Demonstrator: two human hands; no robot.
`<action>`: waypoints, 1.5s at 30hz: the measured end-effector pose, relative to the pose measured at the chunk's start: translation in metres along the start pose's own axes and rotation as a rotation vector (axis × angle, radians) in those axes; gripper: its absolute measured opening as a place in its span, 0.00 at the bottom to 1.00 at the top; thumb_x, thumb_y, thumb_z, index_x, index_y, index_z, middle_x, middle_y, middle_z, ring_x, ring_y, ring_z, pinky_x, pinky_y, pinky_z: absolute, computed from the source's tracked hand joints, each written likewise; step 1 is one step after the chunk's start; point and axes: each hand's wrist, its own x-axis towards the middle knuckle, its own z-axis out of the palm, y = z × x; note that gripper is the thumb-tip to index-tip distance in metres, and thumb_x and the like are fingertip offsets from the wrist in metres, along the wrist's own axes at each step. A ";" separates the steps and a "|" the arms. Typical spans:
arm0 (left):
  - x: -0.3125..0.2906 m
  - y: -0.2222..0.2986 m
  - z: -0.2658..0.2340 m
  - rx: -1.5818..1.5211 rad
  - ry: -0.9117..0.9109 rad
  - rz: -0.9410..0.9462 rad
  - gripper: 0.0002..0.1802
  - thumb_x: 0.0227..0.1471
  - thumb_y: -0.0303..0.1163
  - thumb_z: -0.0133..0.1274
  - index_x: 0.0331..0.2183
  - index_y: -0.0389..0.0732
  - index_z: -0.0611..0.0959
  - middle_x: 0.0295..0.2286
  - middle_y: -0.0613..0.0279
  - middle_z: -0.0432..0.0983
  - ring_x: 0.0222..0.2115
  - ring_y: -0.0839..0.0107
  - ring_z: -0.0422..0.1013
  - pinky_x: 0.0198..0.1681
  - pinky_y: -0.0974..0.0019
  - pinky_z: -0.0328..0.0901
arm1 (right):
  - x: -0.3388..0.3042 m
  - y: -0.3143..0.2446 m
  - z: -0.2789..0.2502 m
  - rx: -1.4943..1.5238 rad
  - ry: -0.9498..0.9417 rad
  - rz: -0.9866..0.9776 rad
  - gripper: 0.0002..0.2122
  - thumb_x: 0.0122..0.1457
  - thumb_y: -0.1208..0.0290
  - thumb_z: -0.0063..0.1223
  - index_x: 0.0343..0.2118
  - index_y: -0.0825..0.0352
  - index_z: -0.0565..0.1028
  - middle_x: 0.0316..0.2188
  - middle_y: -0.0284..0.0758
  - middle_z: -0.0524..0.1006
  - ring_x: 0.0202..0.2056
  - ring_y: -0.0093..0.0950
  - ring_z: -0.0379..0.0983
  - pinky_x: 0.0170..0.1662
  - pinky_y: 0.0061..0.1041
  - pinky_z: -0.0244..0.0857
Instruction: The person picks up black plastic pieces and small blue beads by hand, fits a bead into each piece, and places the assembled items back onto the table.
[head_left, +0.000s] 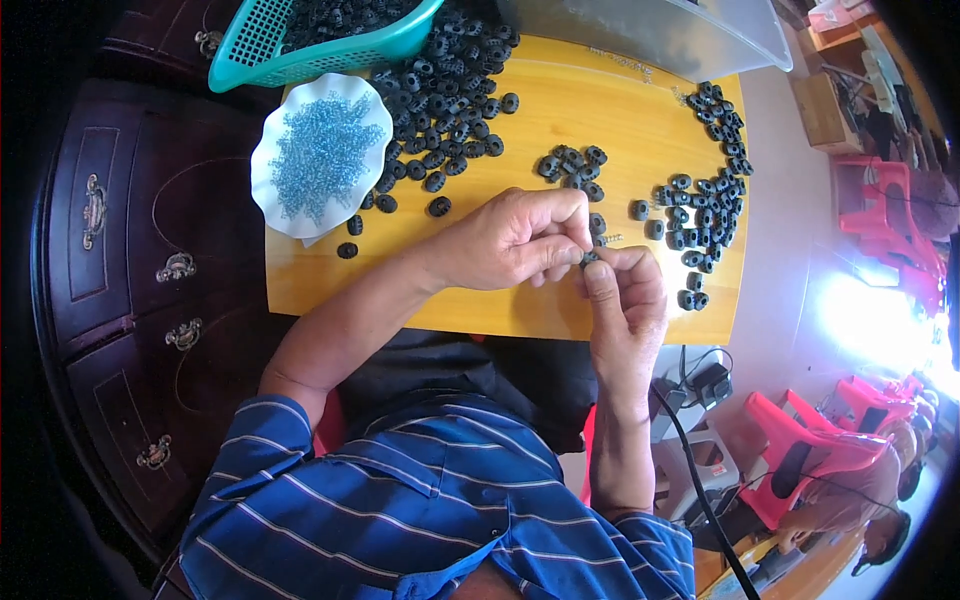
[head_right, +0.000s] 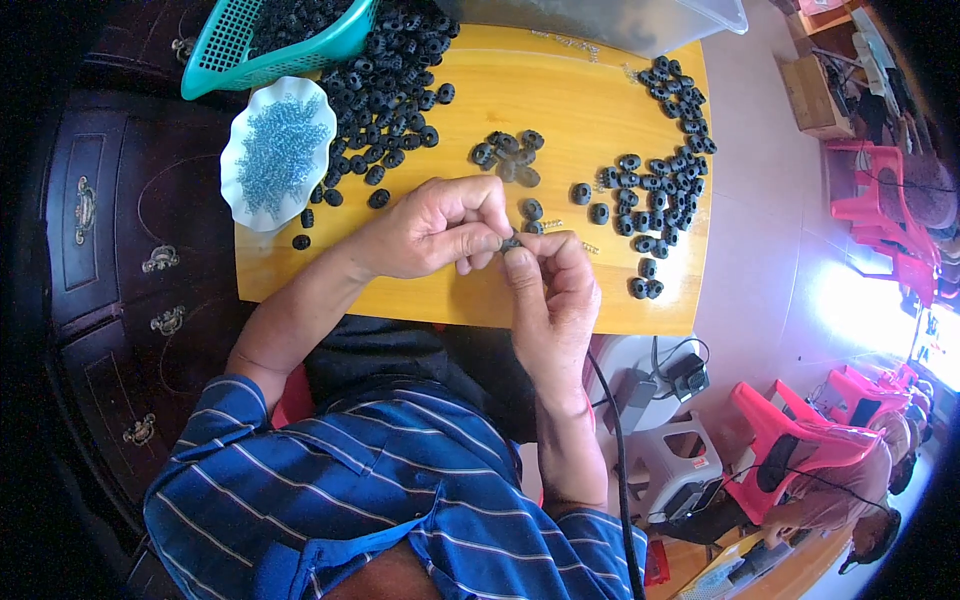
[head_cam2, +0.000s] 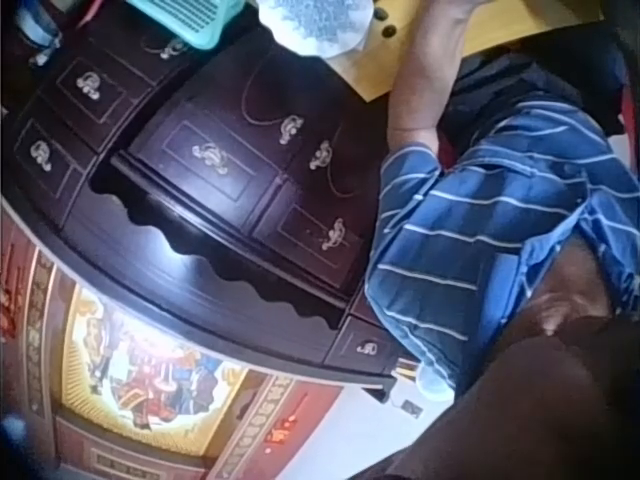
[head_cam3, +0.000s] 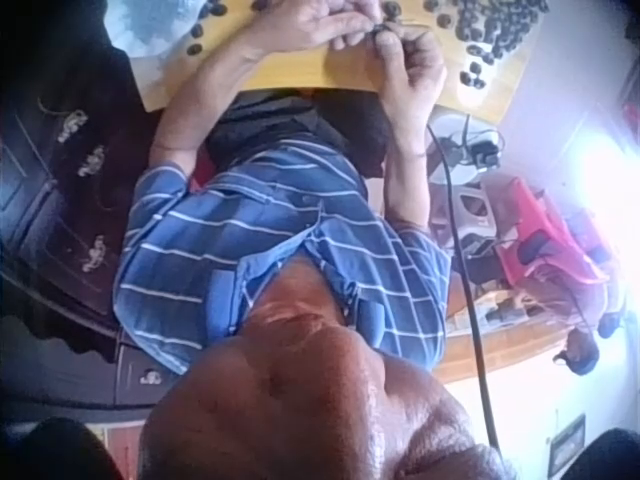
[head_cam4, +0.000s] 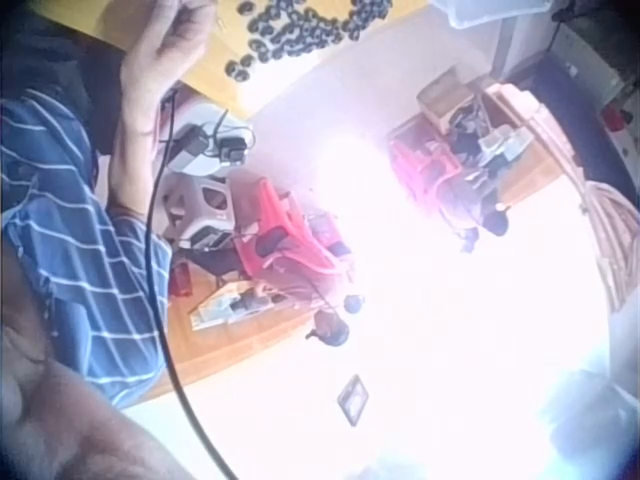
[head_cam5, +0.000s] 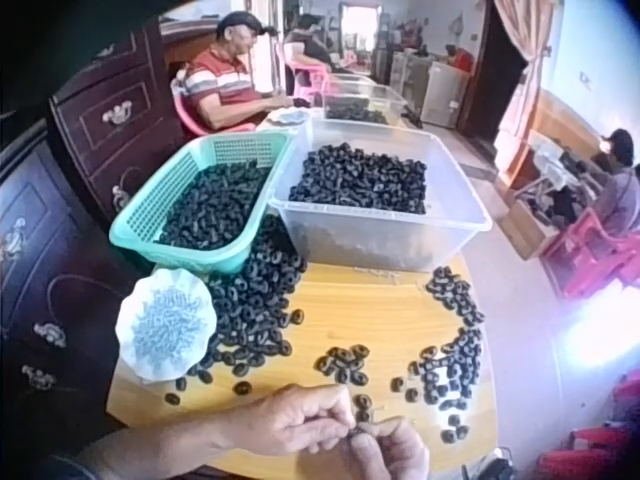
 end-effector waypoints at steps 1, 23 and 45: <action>0.000 0.000 0.000 0.040 0.007 -0.014 0.03 0.63 0.28 0.48 0.37 0.38 0.73 0.24 0.67 0.72 0.24 0.82 0.68 0.26 0.77 0.65 | 0.001 0.003 -0.001 -0.047 0.008 -0.021 0.02 0.63 0.79 0.52 0.37 0.71 0.72 0.30 0.28 0.76 0.33 0.14 0.71 0.39 0.15 0.65; 0.004 0.008 0.018 0.664 0.317 0.475 0.28 0.45 0.35 0.68 0.48 0.37 0.78 0.31 0.61 0.78 0.30 0.73 0.76 0.33 0.70 0.71 | 0.006 -0.001 -0.001 0.492 -0.029 0.206 0.07 0.65 0.72 0.50 0.43 0.67 0.72 0.36 0.35 0.79 0.39 0.22 0.76 0.46 0.21 0.68; 0.006 -0.002 0.025 0.882 0.413 0.565 0.19 0.42 0.24 0.63 0.40 0.36 0.82 0.30 0.55 0.79 0.31 0.60 0.79 0.33 0.64 0.74 | 0.002 -0.003 0.002 0.301 -0.041 0.148 0.06 0.67 0.71 0.49 0.39 0.67 0.74 0.31 0.26 0.74 0.34 0.15 0.67 0.42 0.15 0.61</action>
